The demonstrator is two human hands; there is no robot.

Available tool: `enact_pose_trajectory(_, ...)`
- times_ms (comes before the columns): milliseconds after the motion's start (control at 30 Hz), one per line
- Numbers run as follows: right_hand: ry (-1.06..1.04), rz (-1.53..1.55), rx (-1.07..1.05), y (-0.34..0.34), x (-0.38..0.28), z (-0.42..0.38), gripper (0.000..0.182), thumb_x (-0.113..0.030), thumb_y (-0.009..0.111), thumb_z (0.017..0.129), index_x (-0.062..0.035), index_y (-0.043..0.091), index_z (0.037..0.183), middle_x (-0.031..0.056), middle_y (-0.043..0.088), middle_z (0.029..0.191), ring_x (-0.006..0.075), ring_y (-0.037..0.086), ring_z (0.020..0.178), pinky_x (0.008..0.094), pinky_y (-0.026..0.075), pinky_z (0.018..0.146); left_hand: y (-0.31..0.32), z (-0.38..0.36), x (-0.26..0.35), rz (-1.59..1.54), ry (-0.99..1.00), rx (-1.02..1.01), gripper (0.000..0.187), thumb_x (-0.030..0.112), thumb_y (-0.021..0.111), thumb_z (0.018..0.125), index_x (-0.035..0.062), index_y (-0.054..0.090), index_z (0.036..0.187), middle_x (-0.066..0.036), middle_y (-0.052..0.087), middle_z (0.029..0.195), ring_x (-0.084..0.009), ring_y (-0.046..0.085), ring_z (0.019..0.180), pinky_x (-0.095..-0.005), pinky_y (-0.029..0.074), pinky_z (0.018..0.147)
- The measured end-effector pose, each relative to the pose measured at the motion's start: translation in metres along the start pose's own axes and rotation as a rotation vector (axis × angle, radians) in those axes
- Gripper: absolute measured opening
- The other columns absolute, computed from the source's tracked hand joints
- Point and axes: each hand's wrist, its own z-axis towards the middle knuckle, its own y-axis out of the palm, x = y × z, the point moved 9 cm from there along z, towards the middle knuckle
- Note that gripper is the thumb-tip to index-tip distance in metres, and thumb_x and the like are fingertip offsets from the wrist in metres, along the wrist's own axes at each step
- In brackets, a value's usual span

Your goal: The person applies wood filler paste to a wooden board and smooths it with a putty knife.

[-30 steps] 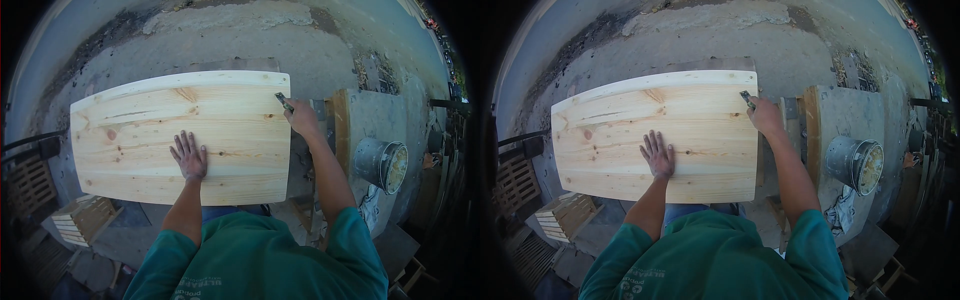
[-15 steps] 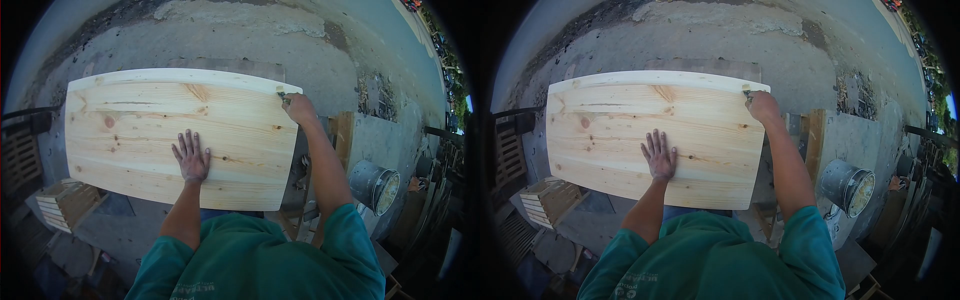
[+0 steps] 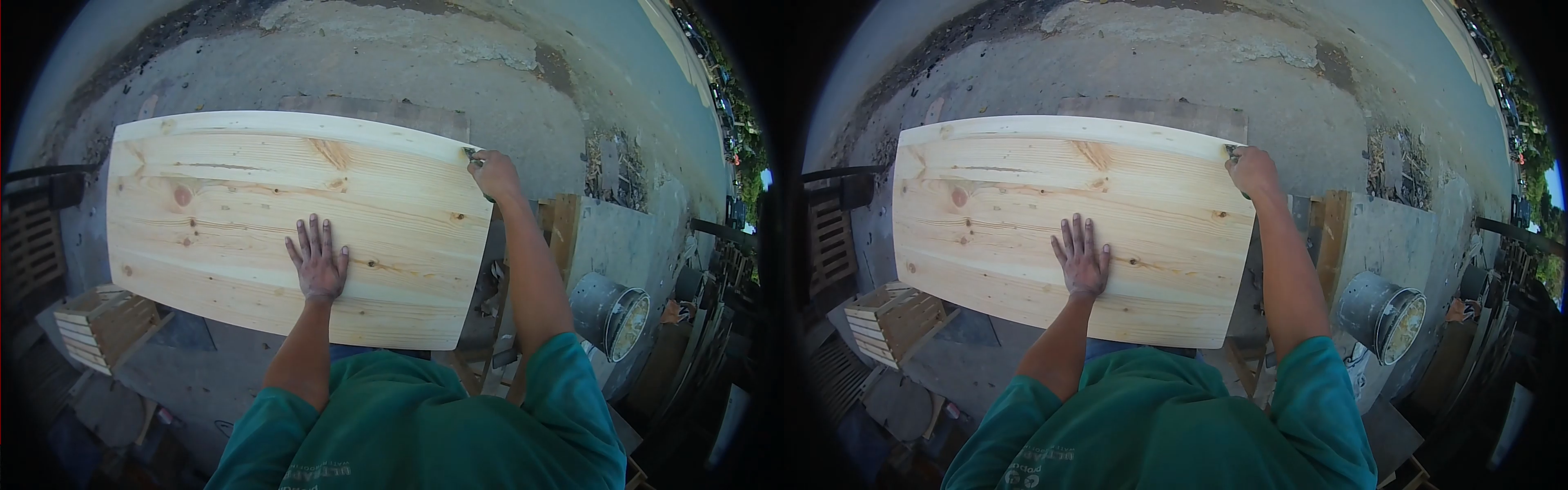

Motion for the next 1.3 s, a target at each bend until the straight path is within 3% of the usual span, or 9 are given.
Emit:
enact_pose_trajectory(167, -0.078, -0.085, -0.143, 0.017, 0.000, -0.017, 0.041, -0.028, 0.071, 0.087, -0.0099, 0.071, 0.124, 0.0184, 0.073, 0.110, 0.0357, 0.070, 0.103, 0.0422, 0.054, 0.095, 0.002, -0.001, -0.001, 0.010, -0.003, -0.023, 0.071, 0.052, 0.034, 0.102, 0.0149, 0.024, 0.162, -0.009, 0.009, 0.171, -0.0328, 0.000, 0.158, -0.0592, -0.006, 0.124)
enact_pose_trajectory(267, -0.038, -0.028, -0.054, -0.003, -0.002, -0.011, 0.041, -0.027, 0.071, 0.088, -0.0118, 0.070, 0.125, 0.0183, 0.072, 0.114, 0.0348, 0.069, 0.106, 0.0422, 0.053, 0.097, 0.001, 0.000, 0.000, 0.007, -0.005, -0.038, 0.071, 0.052, 0.033, 0.102, 0.0154, 0.023, 0.162, -0.009, 0.008, 0.171, -0.0327, -0.001, 0.158, -0.0592, -0.006, 0.124)
enact_pose_trajectory(467, -0.101, -0.282, -0.193, 0.004, -0.008, -0.006, 0.038, -0.025, 0.067, 0.092, -0.0222, 0.069, 0.130, 0.0143, 0.067, 0.124, 0.0303, 0.065, 0.113, 0.0422, 0.053, 0.096, 0.004, 0.001, -0.002, 0.023, -0.005, -0.042, 0.072, 0.053, 0.033, 0.102, 0.0164, 0.019, 0.163, -0.008, 0.006, 0.171, -0.0326, -0.002, 0.158, -0.0593, -0.007, 0.124)
enact_pose_trajectory(667, -0.427, -0.325, 0.033, -0.008, -0.048, 0.014, 0.040, -0.011, 0.053, 0.098, -0.0278, 0.069, 0.130, 0.0108, 0.060, 0.111, 0.0311, 0.063, 0.107, 0.0447, 0.052, 0.094, 0.004, 0.001, -0.002, 0.023, -0.005, -0.046, 0.072, 0.053, 0.032, 0.102, 0.0167, 0.018, 0.163, -0.008, 0.006, 0.171, -0.0330, -0.002, 0.158, -0.0598, -0.006, 0.124)
enact_pose_trajectory(967, -0.380, -0.523, -0.113, -0.002, -0.026, 0.042, 0.041, -0.011, 0.050, 0.099, -0.0316, 0.069, 0.130, 0.0106, 0.060, 0.115, 0.0296, 0.060, 0.113, 0.0467, 0.050, 0.096, 0.003, 0.001, -0.003, 0.002, -0.002, -0.046, 0.072, 0.053, 0.033, 0.102, 0.0163, 0.020, 0.163, -0.008, 0.008, 0.171, -0.0331, -0.002, 0.158, -0.0604, -0.006, 0.124)
enact_pose_trajectory(1167, -0.413, -0.468, -0.052, -0.011, -0.054, 0.036, 0.041, -0.012, 0.051, 0.099, -0.0319, 0.070, 0.129, 0.0111, 0.061, 0.114, 0.0306, 0.062, 0.111, 0.0467, 0.052, 0.096, 0.003, 0.001, -0.003, -0.005, -0.009, -0.055, 0.072, 0.053, 0.033, 0.102, 0.0164, 0.021, 0.163, -0.008, 0.008, 0.171, -0.0330, -0.001, 0.158, -0.0608, -0.005, 0.124)
enact_pose_trajectory(1300, -0.405, -0.462, -0.085, 0.002, -0.033, 0.045, 0.040, -0.011, 0.053, 0.098, -0.0299, 0.069, 0.129, 0.0114, 0.061, 0.113, 0.0307, 0.062, 0.109, 0.0457, 0.053, 0.095, 0.003, 0.000, -0.004, -0.016, -0.005, -0.046, 0.072, 0.053, 0.033, 0.102, 0.0165, 0.021, 0.163, -0.008, 0.008, 0.171, -0.0329, -0.001, 0.158, -0.0607, -0.005, 0.124)
